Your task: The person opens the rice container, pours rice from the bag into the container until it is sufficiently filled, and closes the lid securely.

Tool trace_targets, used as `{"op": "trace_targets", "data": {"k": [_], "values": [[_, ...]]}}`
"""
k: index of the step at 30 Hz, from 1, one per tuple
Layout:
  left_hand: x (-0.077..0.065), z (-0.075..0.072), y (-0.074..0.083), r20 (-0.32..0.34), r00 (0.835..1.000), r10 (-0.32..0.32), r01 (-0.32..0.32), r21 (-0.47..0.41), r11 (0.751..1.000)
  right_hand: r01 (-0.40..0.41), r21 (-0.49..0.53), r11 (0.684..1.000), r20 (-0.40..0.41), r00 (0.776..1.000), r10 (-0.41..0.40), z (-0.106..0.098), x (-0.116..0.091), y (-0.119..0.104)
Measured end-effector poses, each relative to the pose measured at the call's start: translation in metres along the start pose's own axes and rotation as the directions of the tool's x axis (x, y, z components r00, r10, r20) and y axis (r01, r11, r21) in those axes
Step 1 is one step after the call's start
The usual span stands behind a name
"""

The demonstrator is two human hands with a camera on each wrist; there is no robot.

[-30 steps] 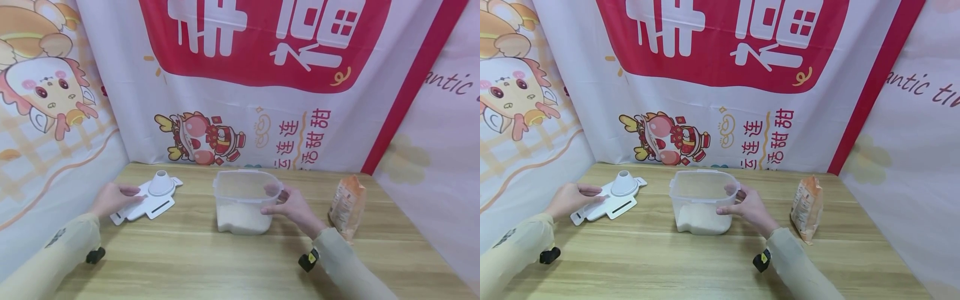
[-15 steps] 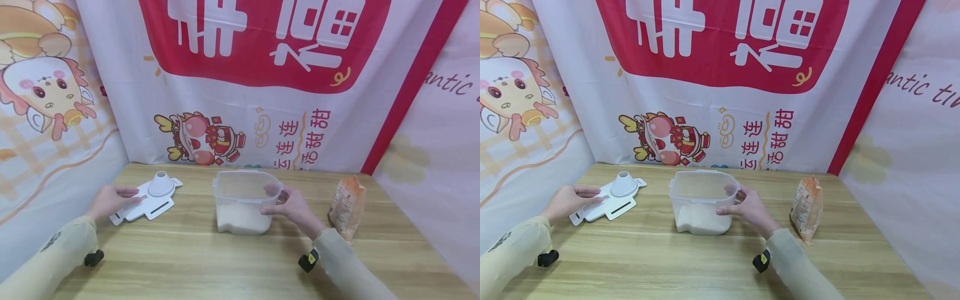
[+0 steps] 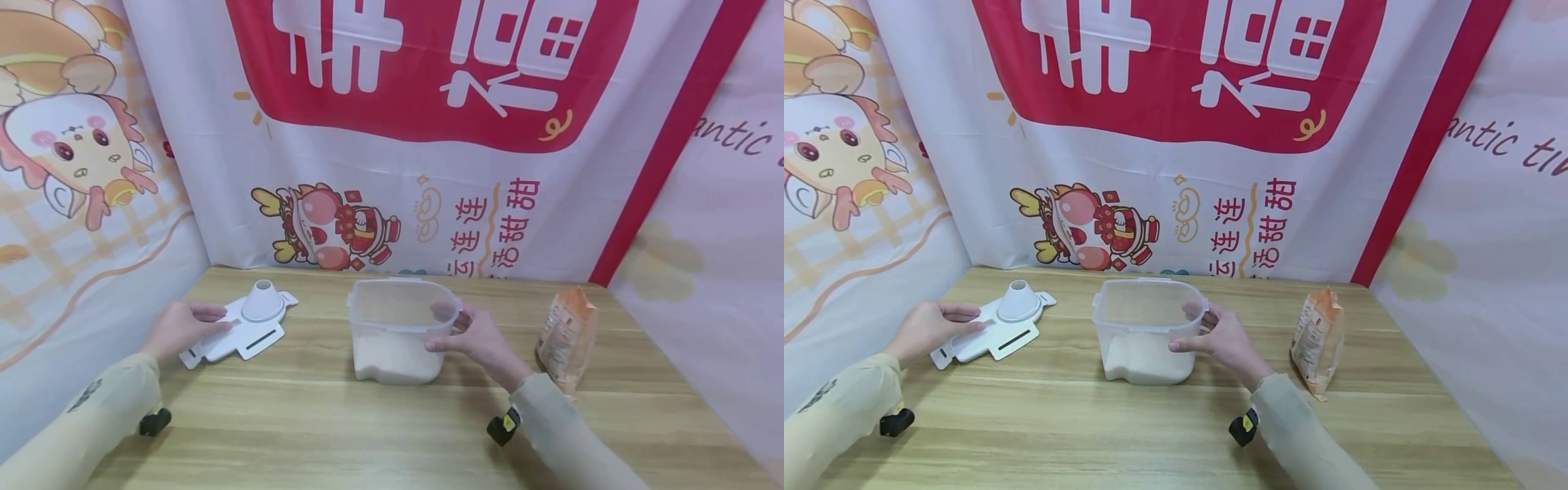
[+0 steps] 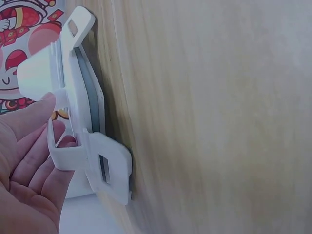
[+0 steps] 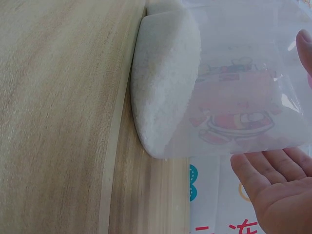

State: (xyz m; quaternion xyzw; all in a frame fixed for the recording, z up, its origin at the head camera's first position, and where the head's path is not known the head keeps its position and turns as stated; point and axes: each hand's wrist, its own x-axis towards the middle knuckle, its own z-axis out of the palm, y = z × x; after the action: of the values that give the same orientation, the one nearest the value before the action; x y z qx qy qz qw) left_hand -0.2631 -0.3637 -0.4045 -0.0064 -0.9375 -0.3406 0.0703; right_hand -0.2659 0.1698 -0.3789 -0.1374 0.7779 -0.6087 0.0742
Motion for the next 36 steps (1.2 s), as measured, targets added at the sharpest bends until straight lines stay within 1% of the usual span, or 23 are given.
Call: {"op": "trace_targets", "data": {"k": [6,12,15,22,25,27,29,31,34,36], "values": [[-0.003,0.002,0.007,-0.014,1.000,0.001,-0.001,0.005,1.000,0.001,-0.002,1.000,0.001,1.000,-0.001,-0.001,0.000,0.000],[-0.006,0.004,0.017,-0.044,0.997,0.061,-0.058,0.072,0.996,-0.003,-0.003,1.000,-0.004,1.000,0.003,-0.001,0.000,-0.001],[-0.005,0.006,0.020,-0.061,0.995,0.076,-0.070,0.097,0.993,0.001,-0.002,1.000,-0.005,1.000,-0.001,0.000,0.000,-0.001],[-0.005,0.007,0.029,-0.025,0.992,0.124,-0.119,0.163,0.979,0.007,0.016,1.000,0.006,1.000,-0.007,0.001,-0.001,-0.001],[-0.006,0.007,0.038,-0.024,0.992,0.127,-0.120,0.186,0.975,0.007,0.014,1.000,0.005,1.000,-0.007,0.001,-0.001,-0.001],[-0.006,0.007,0.047,-0.028,0.992,0.125,-0.118,0.189,0.975,0.006,0.011,1.000,0.003,1.000,-0.006,0.001,-0.001,-0.001],[-0.006,0.007,0.056,-0.039,0.990,0.138,-0.129,0.184,0.974,0.005,0.013,1.000,0.001,1.000,-0.005,0.001,-0.001,-0.001],[-0.005,0.007,0.065,-0.069,0.985,0.160,-0.145,0.180,0.973,0.001,0.016,1.000,0.000,1.000,-0.001,0.001,-0.001,-0.002],[-0.006,0.008,0.078,-0.119,0.972,0.201,-0.180,0.170,0.969,0.002,0.015,1.000,0.002,1.000,-0.002,0.001,-0.002,-0.002],[-0.008,0.009,0.089,-0.138,0.968,0.211,-0.192,0.138,0.972,0.001,0.014,1.000,0.004,1.000,-0.001,0.001,-0.002,-0.002]]}}
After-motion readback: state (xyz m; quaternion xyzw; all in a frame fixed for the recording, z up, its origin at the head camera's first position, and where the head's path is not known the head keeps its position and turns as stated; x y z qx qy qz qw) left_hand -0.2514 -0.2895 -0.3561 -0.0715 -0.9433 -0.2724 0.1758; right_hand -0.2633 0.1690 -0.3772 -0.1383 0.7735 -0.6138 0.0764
